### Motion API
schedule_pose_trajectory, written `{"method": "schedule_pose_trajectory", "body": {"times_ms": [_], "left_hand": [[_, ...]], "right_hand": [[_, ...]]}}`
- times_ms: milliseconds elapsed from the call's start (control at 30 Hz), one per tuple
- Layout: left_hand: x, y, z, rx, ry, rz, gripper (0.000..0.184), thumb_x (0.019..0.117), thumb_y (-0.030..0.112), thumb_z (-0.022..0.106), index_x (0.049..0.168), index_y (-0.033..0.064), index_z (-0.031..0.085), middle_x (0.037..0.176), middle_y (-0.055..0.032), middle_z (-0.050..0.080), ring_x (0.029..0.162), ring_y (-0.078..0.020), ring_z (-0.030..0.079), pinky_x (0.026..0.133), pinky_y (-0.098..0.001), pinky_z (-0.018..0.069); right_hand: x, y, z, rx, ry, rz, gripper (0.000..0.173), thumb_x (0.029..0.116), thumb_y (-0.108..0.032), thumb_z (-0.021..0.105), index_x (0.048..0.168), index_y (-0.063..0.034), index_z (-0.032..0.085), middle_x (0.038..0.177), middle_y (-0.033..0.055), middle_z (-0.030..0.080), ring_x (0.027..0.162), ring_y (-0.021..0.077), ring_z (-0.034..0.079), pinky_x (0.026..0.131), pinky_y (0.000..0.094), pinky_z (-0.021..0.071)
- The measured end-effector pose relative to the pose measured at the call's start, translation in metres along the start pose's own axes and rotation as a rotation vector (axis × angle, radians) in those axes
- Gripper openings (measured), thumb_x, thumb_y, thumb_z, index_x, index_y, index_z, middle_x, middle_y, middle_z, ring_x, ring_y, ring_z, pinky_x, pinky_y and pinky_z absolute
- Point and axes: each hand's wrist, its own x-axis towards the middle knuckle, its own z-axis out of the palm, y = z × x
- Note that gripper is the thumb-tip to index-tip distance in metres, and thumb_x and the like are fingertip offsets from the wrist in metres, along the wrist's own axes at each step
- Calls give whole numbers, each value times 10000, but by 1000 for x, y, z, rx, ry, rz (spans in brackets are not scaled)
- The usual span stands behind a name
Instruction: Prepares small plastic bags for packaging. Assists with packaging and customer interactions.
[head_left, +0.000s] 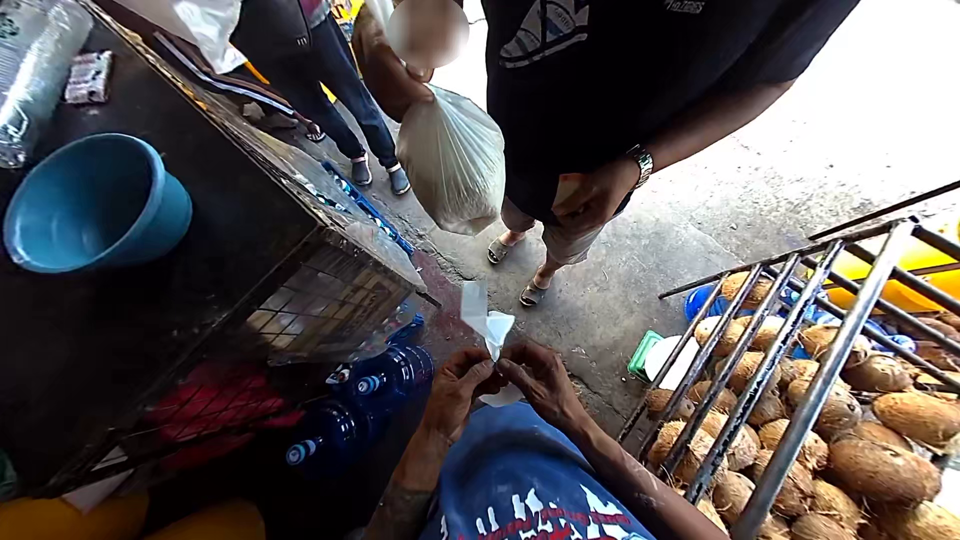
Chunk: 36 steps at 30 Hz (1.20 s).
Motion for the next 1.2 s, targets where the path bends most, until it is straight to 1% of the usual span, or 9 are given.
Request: {"method": "schedule_pose_trajectory", "body": {"times_ms": [233,367,467,533,700,867,1033,1133,1200], "left_hand": [[2,3,-2,-25,-35,-56,191,1004,13,484,986,9,674,832,-115,749,715,-188,740,706,-338,636],[4,5,-3,-2,-57,-74,212,1014,26,459,991,6,669,836,-118,750,726,-194,743,718,-344,637],[6,4,-4,16,-67,-60,194,1015,14,482,976,2,672,847,-115,753,738,-191,745,724,-343,639],[6,3,-4,19,-68,-48,192,1009,11,486,966,2,673,846,-112,748,736,-192,743,729,-347,640],[7,6,-4,-17,-72,-40,221,1006,19,464,950,19,677,810,-94,739,695,-163,725,696,-317,628],[7,9,-5,-51,-67,-48,220,1011,23,466,942,23,675,788,-82,730,682,-151,717,691,-304,625],[10,8,-4,-47,-47,-51,273,1045,88,393,905,57,625,713,-30,658,642,-122,673,662,-281,604],[12,8,-5,-31,-23,-28,355,1063,151,302,803,128,543,663,27,570,609,-106,611,644,-284,577],[12,10,-6,43,-28,-2,334,1080,179,355,835,111,572,701,10,598,634,-117,628,656,-295,587]], "right_hand": [[4,-5,-1,141,17,198,136,1004,-86,573,945,-25,679,767,-34,640,712,22,599,681,210,509],[2,-4,0,146,13,172,147,1024,-100,553,971,-20,665,786,-31,629,724,21,589,685,208,499],[1,-6,2,29,14,109,135,1009,-117,604,1013,5,664,856,19,688,761,54,670,691,229,581],[2,-7,3,9,42,112,127,999,-104,603,981,-2,676,826,9,687,733,40,656,667,215,564],[7,-6,4,452,83,357,163,1012,-115,552,932,-40,672,784,7,661,706,76,630,679,266,549],[11,-7,10,618,122,462,172,1027,-118,529,933,-39,650,774,41,679,680,104,659,650,282,575],[12,-5,16,509,120,412,214,1067,-147,485,951,-30,622,769,33,658,681,100,648,671,282,575],[13,0,17,258,136,274,260,1075,-165,446,871,-78,582,700,-32,564,627,48,565,622,232,511],[15,0,16,143,164,215,306,1081,-190,445,822,-89,574,655,-48,535,585,34,538,579,219,487]]}}
